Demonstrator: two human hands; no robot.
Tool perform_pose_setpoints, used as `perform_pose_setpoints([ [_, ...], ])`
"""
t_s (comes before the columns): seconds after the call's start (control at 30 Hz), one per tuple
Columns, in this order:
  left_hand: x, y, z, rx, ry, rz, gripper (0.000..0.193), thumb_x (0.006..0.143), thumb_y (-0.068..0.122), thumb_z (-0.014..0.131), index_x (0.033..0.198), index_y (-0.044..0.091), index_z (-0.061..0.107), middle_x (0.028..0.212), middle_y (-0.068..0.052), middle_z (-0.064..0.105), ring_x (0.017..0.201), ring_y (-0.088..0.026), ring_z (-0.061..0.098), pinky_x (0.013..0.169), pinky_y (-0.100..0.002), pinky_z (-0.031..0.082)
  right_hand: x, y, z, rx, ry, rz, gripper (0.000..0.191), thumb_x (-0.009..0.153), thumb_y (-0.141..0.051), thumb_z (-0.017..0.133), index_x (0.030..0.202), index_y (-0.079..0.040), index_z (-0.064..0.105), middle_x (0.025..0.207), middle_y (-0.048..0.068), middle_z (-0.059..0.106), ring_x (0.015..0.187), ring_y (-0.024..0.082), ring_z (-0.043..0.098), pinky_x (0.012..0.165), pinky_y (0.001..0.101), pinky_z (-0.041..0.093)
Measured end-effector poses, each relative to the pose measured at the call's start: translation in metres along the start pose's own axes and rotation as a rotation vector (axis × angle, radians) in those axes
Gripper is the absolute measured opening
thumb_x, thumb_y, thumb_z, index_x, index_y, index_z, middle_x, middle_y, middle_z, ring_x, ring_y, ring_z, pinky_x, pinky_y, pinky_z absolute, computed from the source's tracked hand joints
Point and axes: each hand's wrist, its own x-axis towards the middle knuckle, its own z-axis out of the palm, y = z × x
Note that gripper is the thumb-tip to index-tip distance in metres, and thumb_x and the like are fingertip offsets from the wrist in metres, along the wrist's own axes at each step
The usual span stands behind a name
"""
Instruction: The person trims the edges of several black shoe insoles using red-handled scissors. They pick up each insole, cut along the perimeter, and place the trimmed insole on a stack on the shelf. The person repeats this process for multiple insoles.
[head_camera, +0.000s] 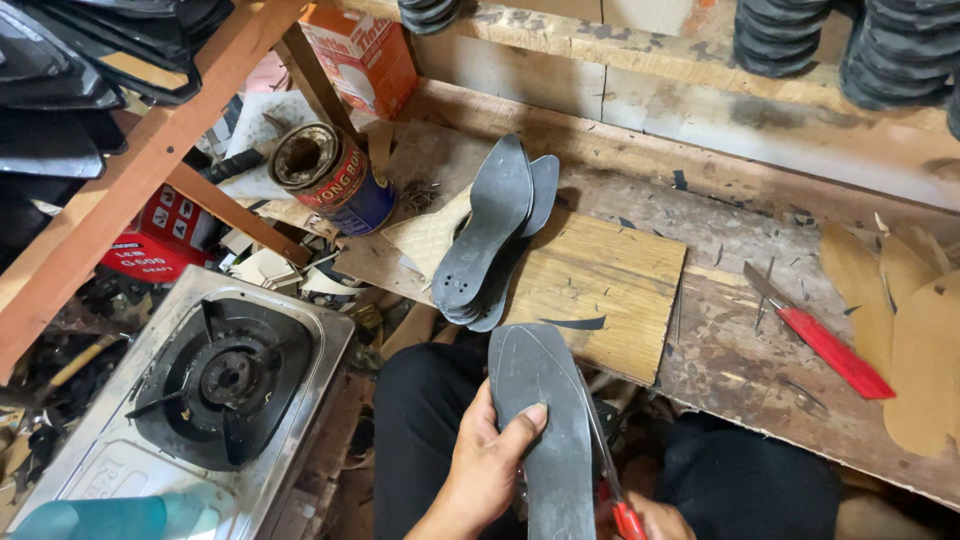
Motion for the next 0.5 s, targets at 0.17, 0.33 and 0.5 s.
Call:
perform_pose_setpoints([
  [0.17,0.001,0.002,-0.001,0.037,0.011,0.023,0.038,0.09,0.006,0.063,0.127,0.0,0.056,0.108,-0.008,0.07,0.094,-0.014,0.067,0.085,-0.031,0.056,0.001,0.002,-0.001,-0.038,-0.005,-0.012,0.036,0.081,-0.032,0.071,0.116,-0.025,0.077,0.082,-0.001,0.082,0.071,0.011,0.073,0.072,0.0267,0.057],
  [0.33,-0.001,0.007,-0.003,0.087,-0.008,0.025,0.037,0.091,0.006,0.063,0.126,-0.001,0.057,0.107,-0.009,0.069,0.092,-0.013,0.065,0.084,-0.03,0.055,-0.009,-0.005,-0.007,-0.251,0.1,0.006,0.042,0.078,-0.03,0.072,0.119,-0.029,0.075,0.08,-0.004,0.085,0.067,0.01,0.074,0.07,0.0265,0.058],
  [0.5,-0.004,0.006,-0.001,0.009,-0.007,0.001,0.039,0.09,0.006,0.063,0.128,-0.002,0.055,0.107,-0.01,0.069,0.092,-0.015,0.066,0.083,-0.032,0.056,-0.009,-0.008,-0.006,-0.229,0.034,-0.038,0.035,0.08,-0.028,0.073,0.115,-0.026,0.077,0.082,-0.003,0.084,0.071,0.01,0.076,0.072,0.0263,0.058],
])
